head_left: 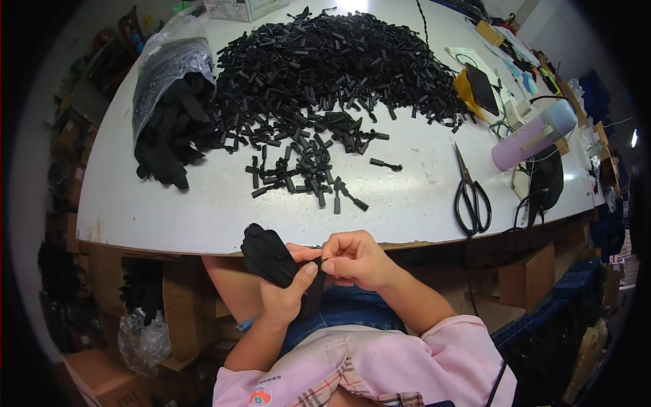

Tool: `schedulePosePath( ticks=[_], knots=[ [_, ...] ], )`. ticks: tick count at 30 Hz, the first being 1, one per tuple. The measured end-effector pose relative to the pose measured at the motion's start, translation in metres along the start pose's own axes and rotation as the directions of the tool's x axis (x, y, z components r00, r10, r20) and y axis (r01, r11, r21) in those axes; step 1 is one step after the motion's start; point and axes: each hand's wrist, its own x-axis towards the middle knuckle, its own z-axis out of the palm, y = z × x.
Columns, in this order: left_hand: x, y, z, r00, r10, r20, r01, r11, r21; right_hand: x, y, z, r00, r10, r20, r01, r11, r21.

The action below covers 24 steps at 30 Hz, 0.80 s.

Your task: Assembling small black plastic components onto a fabric base at a workbench.

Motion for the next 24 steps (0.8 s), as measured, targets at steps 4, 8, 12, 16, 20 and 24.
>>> schedulePosePath(
  ticks=[4, 8, 12, 16, 20, 24],
  knots=[
    [0.000, 0.000, 0.002, 1.000, 0.010, 0.003, -0.010, 0.999, 0.047, 0.000, 0.000, -0.002, 1.000, -0.023, -0.016, 0.022, 0.999, -0.039],
    [0.000, 0.002, 0.009, 0.996, -0.043, -0.073, 0.047, 0.998, 0.051, 0.002, 0.018, 0.003, 0.893, -0.437, -0.107, 0.381, 0.861, -0.337],
    [-0.001, -0.001, 0.007, 0.997, -0.024, -0.078, 0.025, 1.000, 0.010, -0.002, 0.009, 0.002, 0.959, -0.278, -0.060, 0.254, 0.932, -0.258],
    [-0.001, -0.002, 0.009, 0.994, -0.032, -0.104, 0.032, 0.999, -0.003, -0.001, 0.020, 0.004, 0.919, -0.377, -0.112, 0.316, 0.877, -0.362],
    [-0.001, -0.002, 0.011, 0.992, -0.002, -0.126, 0.007, 0.999, 0.041, 0.002, 0.029, 0.004, 0.810, -0.586, -0.018, 0.450, 0.641, -0.622],
    [-0.002, 0.002, 0.010, 0.994, 0.017, -0.108, -0.010, 0.997, 0.070, 0.000, 0.013, 0.003, 0.990, -0.106, -0.090, 0.107, 0.994, 0.009]
  ],
)
